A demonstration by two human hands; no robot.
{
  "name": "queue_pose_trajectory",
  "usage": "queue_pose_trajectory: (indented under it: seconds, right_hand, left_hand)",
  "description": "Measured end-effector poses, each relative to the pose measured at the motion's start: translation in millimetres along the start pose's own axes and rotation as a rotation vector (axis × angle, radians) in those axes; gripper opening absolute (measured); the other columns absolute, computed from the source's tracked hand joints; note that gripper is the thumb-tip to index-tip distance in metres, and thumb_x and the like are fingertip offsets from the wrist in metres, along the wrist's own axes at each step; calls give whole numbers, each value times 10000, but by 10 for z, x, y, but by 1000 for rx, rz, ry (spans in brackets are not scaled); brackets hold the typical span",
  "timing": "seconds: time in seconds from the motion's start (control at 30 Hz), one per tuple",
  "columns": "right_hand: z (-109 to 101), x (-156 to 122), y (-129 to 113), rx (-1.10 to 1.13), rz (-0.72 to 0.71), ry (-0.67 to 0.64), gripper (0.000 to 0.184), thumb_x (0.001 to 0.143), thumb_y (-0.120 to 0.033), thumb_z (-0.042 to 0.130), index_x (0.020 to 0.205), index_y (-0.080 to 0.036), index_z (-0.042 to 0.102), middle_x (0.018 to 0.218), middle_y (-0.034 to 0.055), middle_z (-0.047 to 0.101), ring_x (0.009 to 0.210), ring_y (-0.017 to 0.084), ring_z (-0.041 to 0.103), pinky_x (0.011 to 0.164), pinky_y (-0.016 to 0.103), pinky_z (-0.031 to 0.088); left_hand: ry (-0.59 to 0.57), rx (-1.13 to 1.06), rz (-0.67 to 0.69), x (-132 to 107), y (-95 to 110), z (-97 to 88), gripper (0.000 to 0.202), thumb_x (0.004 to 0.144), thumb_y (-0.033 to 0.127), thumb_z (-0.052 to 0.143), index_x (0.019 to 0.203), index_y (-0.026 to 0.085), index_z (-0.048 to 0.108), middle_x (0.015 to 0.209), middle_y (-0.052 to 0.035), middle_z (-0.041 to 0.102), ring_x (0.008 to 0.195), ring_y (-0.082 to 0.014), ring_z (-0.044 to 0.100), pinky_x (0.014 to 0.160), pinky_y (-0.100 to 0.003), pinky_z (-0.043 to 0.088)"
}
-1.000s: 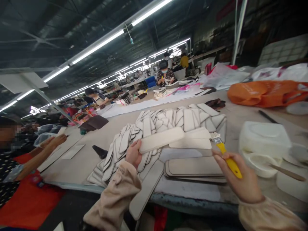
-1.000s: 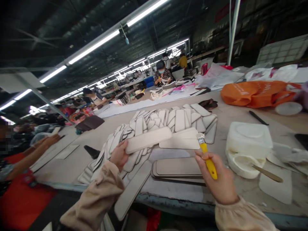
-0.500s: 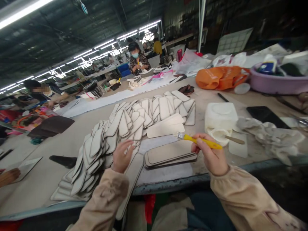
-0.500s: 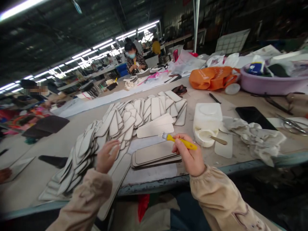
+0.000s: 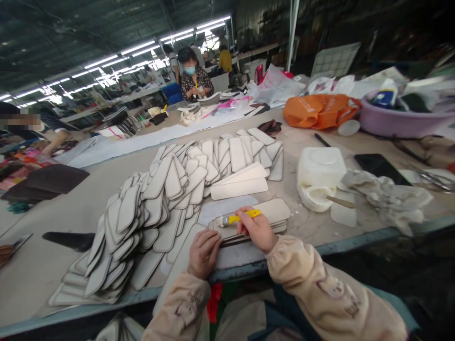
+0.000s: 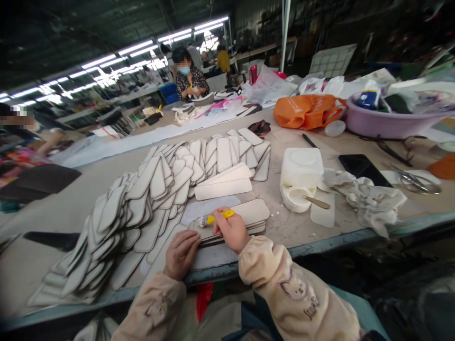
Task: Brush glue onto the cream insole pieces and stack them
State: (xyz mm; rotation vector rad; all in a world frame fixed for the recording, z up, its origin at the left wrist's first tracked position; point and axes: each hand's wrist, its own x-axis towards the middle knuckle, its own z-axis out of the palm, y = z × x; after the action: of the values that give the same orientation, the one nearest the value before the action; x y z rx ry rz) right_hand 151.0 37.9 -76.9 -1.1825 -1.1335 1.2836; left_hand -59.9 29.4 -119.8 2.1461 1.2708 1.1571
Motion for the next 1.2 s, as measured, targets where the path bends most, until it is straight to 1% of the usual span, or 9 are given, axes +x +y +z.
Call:
queue_pose_trajectory:
  seconds: [0.1, 0.2, 0.43, 0.5, 0.57, 0.67, 0.83, 1.03, 1.2]
  right_hand:
    - [-28, 7, -20, -138, 1, 40, 336, 881, -465, 448, 736, -202, 599, 503, -32, 573, 433, 115, 486, 451, 236, 379]
    - [-218, -20, -114, -319, -14, 115, 348, 879, -414, 451, 647, -207, 605, 559, -13, 619, 462, 122, 520, 503, 251, 412]
    - [-973, -171, -292, -777, -96, 401, 305, 889, -405, 435, 795, -200, 641, 528, 0, 628, 535, 179, 604, 563, 280, 412]
    - [-1095, -251, -288, -955, -168, 477, 294, 900, -394, 427, 861, -195, 640, 593, 19, 659, 555, 184, 616, 566, 282, 405]
    - [-1112, -334, -263, -1132, -304, 518, 271, 905, -371, 435, 924, -186, 632, 697, 51, 692, 600, 192, 631, 582, 286, 404]
    - [-949, -427, -200, -1365, -495, 478, 209, 900, -310, 463, 946, -178, 618, 737, 73, 690, 637, 194, 626, 579, 287, 380]
    - [-424, -511, -126, -1616, -488, 253, 108, 817, -153, 503, 731, -197, 552, 591, 48, 576, 561, 197, 546, 494, 305, 274]
    - [85, -590, -146, -1433, -579, 28, 58, 780, -180, 532, 729, -208, 535, 623, 45, 577, 579, 207, 537, 500, 327, 324]
    - [250, -561, -216, -1156, -540, -19, 123, 843, -209, 486, 777, -205, 589, 661, 42, 634, 630, 189, 590, 571, 300, 394]
  left_hand:
    - [14, -50, -45, -9, -8, 14, 197, 708, 217, 728, 881, 306, 756, 902, -68, 724, 892, -248, 631, 909, -429, 459]
    - [19, -31, -25, -9, -13, 21, 183, 713, 223, 725, 875, 301, 756, 896, -66, 728, 888, -244, 636, 897, -422, 473]
    - [40, 117, 139, -4, -37, 28, 178, 749, 203, 684, 898, 280, 745, 886, -54, 728, 866, -220, 642, 853, -387, 509]
    - [45, 159, 210, -2, -42, 30, 200, 757, 181, 674, 924, 271, 735, 898, -51, 725, 873, -211, 641, 843, -369, 514]
    - [62, 186, 259, -1, -46, 32, 217, 756, 164, 673, 942, 263, 726, 903, -50, 724, 875, -204, 643, 843, -359, 518]
    - [64, 198, 276, -3, -51, 31, 207, 759, 172, 672, 941, 257, 721, 901, -50, 725, 879, -206, 652, 843, -355, 525]
    - [58, 169, 231, -3, -50, 23, 160, 755, 188, 674, 887, 253, 734, 882, -49, 734, 875, -219, 667, 830, -361, 540]
    - [63, 129, 253, 5, -55, 19, 216, 740, 157, 687, 915, 274, 738, 884, -39, 734, 869, -216, 666, 816, -353, 538]
    - [58, 117, 188, -25, -36, 11, 190, 748, 179, 686, 898, 282, 744, 874, -45, 724, 872, -215, 657, 817, -346, 523]
